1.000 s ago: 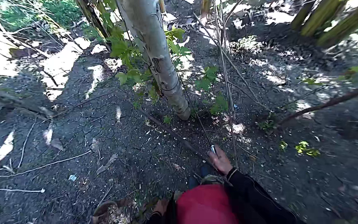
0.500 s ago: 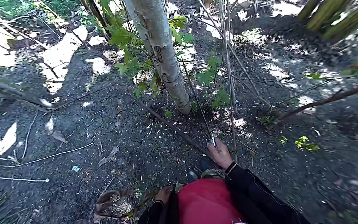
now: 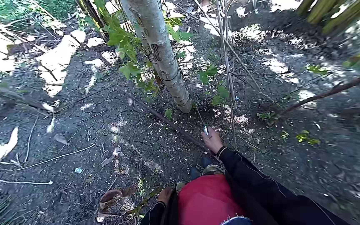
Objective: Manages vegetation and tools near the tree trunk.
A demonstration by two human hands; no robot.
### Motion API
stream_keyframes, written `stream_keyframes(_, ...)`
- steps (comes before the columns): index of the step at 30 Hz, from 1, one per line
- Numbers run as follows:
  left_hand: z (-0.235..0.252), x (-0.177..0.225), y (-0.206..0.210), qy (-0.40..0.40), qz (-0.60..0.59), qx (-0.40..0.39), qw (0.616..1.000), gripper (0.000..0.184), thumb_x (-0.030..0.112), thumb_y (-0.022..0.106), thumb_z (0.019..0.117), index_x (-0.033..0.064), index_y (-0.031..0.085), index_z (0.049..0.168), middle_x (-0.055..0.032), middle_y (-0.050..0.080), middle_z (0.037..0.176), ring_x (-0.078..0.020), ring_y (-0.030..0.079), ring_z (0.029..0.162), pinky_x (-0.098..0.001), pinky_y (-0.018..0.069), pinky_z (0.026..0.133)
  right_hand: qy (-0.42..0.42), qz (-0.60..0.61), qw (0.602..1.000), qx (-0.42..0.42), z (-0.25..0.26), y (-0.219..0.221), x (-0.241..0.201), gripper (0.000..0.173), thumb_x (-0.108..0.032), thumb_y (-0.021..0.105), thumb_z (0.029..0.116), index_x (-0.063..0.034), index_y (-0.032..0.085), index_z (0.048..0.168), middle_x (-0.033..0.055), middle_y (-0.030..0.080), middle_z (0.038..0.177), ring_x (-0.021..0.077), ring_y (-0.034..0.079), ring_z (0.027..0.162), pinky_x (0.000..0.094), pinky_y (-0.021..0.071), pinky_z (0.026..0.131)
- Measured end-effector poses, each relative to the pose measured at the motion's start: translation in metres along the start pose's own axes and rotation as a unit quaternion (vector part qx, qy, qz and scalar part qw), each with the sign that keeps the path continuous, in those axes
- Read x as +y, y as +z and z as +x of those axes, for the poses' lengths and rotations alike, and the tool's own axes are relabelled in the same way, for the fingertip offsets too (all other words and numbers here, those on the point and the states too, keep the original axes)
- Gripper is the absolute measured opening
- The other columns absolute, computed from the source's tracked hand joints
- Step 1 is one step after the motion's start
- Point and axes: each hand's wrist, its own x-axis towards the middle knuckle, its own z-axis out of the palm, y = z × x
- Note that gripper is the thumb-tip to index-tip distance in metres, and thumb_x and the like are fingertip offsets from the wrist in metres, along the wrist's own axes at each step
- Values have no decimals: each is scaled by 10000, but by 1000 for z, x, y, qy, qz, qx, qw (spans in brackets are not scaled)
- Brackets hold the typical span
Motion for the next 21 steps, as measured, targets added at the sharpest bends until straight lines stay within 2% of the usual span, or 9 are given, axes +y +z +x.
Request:
stream_keyframes(3, 11, -20, 14, -5, 18, 5, 1000, 426, 316, 467, 1109, 67, 586, 1432, -192, 614, 1429, -344, 564, 1362, -538, 396, 1174, -19, 40, 999, 14, -5, 1, 1, 351, -293, 558, 1032, -29, 575, 1262, 155, 650, 979, 279, 649, 882, 497, 535, 819)
stream_keyframes(6, -10, -4, 6, -34, 7, -15, 999, 414, 295, 470, 1110, 59, 582, 1431, -193, 609, 1433, -339, 553, 1371, -520, 380, 1183, -41, 61, 996, 44, -8, -5, -7, 334, -309, 555, 1037, -37, 576, 1229, 124, 634, 892, 253, 641, 777, 474, 542, 741)
stream_keyframes(9, -12, -8, 9, -47, 14, -8, 999, 410, 298, 499, 1096, 62, 604, 1415, -196, 626, 1410, -349, 570, 1352, -535, 394, 1173, -81, 69, 989, 102, -8, -12, -21, 336, -318, 556, 1034, -29, 582, 1202, 90, 616, 806, 221, 623, 701, 441, 538, 689)
stream_keyframes(12, -14, -3, 5, -57, 30, -18, 998, 424, 292, 494, 1099, 42, 581, 1430, -213, 602, 1433, -358, 544, 1376, -527, 374, 1187, -133, 87, 975, 155, -2, -21, -40, 359, -276, 577, 1027, 10, 586, 1243, 80, 628, 781, 191, 624, 672, 409, 550, 681)
stream_keyframes(15, -11, 4, 0, -55, 35, -30, 997, 424, 293, 495, 1098, 28, 590, 1415, -221, 608, 1422, -360, 546, 1372, -529, 374, 1184, -144, 83, 972, 168, 13, -22, -47, 370, -261, 584, 1026, 24, 570, 1260, 77, 621, 776, 181, 614, 674, 394, 543, 694)
stream_keyframes(17, -10, 13, -5, -49, 30, -33, 998, 417, 306, 489, 1096, 48, 610, 1400, -201, 628, 1404, -342, 566, 1355, -531, 395, 1171, -123, 75, 979, 144, 27, -12, -36, 374, -258, 581, 1027, 24, 561, 1271, 92, 628, 798, 199, 622, 698, 406, 546, 715)
stream_keyframes(21, -31, 56, -32, -16, -21, -29, 999, 399, 261, 463, 1110, 16, 614, 1386, -216, 631, 1391, -348, 574, 1344, -524, 390, 1171, -17, 53, 998, 3, 35, 5, 3, 393, -292, 567, 1039, -3, 543, 1304, 169, 647, 951, 290, 656, 817, 497, 552, 780)
